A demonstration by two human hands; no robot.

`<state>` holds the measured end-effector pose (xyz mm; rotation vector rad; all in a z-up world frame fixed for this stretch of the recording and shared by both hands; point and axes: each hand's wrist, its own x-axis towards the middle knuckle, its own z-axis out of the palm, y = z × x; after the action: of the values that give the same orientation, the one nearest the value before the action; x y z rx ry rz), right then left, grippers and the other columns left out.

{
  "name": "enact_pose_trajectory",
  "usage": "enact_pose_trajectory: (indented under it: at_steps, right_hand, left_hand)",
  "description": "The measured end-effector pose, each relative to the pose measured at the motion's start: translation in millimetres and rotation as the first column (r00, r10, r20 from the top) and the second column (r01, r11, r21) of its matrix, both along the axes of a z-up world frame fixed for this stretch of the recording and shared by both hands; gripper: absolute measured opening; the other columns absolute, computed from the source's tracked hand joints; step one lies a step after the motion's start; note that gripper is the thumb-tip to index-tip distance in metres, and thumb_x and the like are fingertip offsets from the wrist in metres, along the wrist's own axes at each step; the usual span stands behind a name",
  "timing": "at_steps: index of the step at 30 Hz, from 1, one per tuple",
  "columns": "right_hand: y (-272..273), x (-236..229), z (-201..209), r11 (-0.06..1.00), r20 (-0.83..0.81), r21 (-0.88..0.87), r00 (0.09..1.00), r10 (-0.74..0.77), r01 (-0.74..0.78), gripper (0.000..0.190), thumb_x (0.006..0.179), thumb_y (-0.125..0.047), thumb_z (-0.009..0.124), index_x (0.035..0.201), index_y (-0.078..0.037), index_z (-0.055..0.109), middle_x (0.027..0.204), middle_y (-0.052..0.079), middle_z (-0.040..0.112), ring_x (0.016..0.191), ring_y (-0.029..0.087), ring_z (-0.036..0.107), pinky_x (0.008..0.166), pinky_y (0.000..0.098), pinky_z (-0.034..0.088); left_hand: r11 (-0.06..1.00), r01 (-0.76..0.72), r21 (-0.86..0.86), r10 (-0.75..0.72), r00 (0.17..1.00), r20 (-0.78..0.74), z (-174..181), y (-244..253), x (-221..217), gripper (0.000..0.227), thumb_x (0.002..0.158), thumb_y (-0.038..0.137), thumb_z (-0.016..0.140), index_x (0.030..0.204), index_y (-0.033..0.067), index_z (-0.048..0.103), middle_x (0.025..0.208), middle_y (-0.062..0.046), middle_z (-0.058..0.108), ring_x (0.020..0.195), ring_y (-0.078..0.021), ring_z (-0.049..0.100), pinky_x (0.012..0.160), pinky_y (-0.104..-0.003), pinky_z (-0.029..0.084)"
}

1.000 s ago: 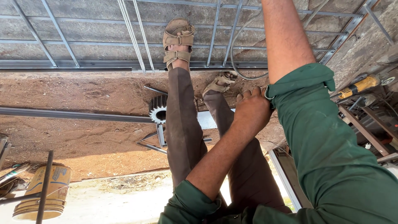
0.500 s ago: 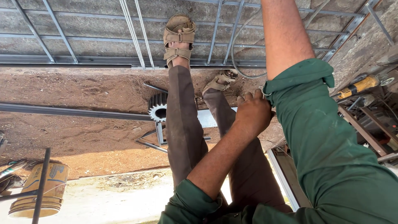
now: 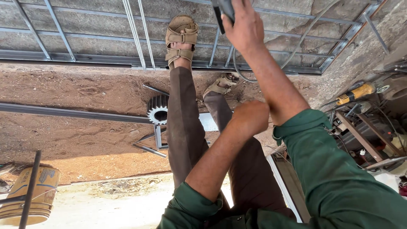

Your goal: The person welds thin metal rods onto a metal window-grill frame laid on the ground. They position rods against the frame, weld joints with a welding torch producing sparks, gather and align rods, and continue welding multiple joints along the frame.

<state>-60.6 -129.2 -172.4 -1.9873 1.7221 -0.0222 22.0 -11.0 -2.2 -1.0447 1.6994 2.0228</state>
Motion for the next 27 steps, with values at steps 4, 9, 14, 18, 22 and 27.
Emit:
enact_pose_trajectory:
  at_steps: [4,9,14,18,22,27]
  right_hand:
    - [18,10,-5,0.999,0.007,0.006,0.999,0.042,-0.042,0.06,0.097,-0.02,0.08,0.148,-0.009,0.049,0.124,0.021,0.065,0.086,0.041,0.072,0.075,0.0522,0.061]
    - [22,13,-10,1.0,-0.029,0.018,0.999,0.025,-0.024,0.051,0.098,-0.022,0.079,0.141,-0.012,0.055,0.118,0.018,0.067,0.086,0.044,0.071,0.073,0.0544,0.058]
    - [28,4,-24,1.0,-0.059,-0.015,0.998,0.006,-0.007,0.042,0.097,-0.024,0.08,0.132,-0.011,0.06,0.113,0.018,0.068,0.087,0.044,0.07,0.074,0.054,0.058]
    - [30,-7,-49,1.0,-0.123,0.026,0.992,-0.002,0.005,0.036,0.1,-0.03,0.078,0.121,-0.006,0.064,0.1,0.019,0.068,0.083,0.039,0.071,0.069,0.0516,0.059]
    - [26,-6,-52,1.0,-0.122,-0.009,0.992,0.014,-0.015,0.031,0.101,-0.032,0.078,0.111,-0.005,0.068,0.091,0.018,0.069,0.08,0.038,0.071,0.068,0.0513,0.059]
    - [26,-6,-59,0.992,-0.098,-0.115,0.994,0.041,-0.052,0.03,0.097,-0.031,0.079,0.106,-0.004,0.07,0.087,0.018,0.07,0.078,0.038,0.071,0.064,0.0511,0.058]
  left_hand:
    - [0.97,-0.203,-0.136,0.222,0.964,0.148,-10,-3,14,0.021,0.09,0.009,0.062,0.108,0.0048,0.072,0.107,-0.017,0.076,0.108,-0.0399,0.068,0.087,-0.052,0.057]
    - [0.908,-0.203,-0.367,0.282,0.944,0.174,-7,4,11,0.022,0.084,0.011,0.067,0.103,0.0015,0.071,0.103,-0.016,0.074,0.101,-0.0362,0.069,0.085,-0.052,0.054]
    - [0.891,-0.217,-0.399,0.301,0.94,0.162,-5,6,10,0.023,0.085,0.011,0.068,0.106,0.0006,0.07,0.105,-0.016,0.072,0.101,-0.0356,0.069,0.088,-0.052,0.053]
    - [0.9,-0.174,-0.398,0.264,0.947,0.183,-6,6,8,0.027,0.083,0.011,0.068,0.108,-0.0013,0.069,0.103,-0.018,0.07,0.099,-0.0348,0.068,0.088,-0.053,0.053]
    - [0.881,-0.213,-0.423,0.316,0.93,0.189,-6,7,9,0.027,0.083,0.011,0.068,0.107,-0.0012,0.069,0.102,-0.017,0.069,0.099,-0.0347,0.068,0.089,-0.054,0.053]
    - [0.875,-0.248,-0.415,0.349,0.918,0.187,-7,10,10,0.027,0.085,0.011,0.067,0.109,-0.0015,0.068,0.103,-0.016,0.069,0.099,-0.0347,0.068,0.088,-0.052,0.053]
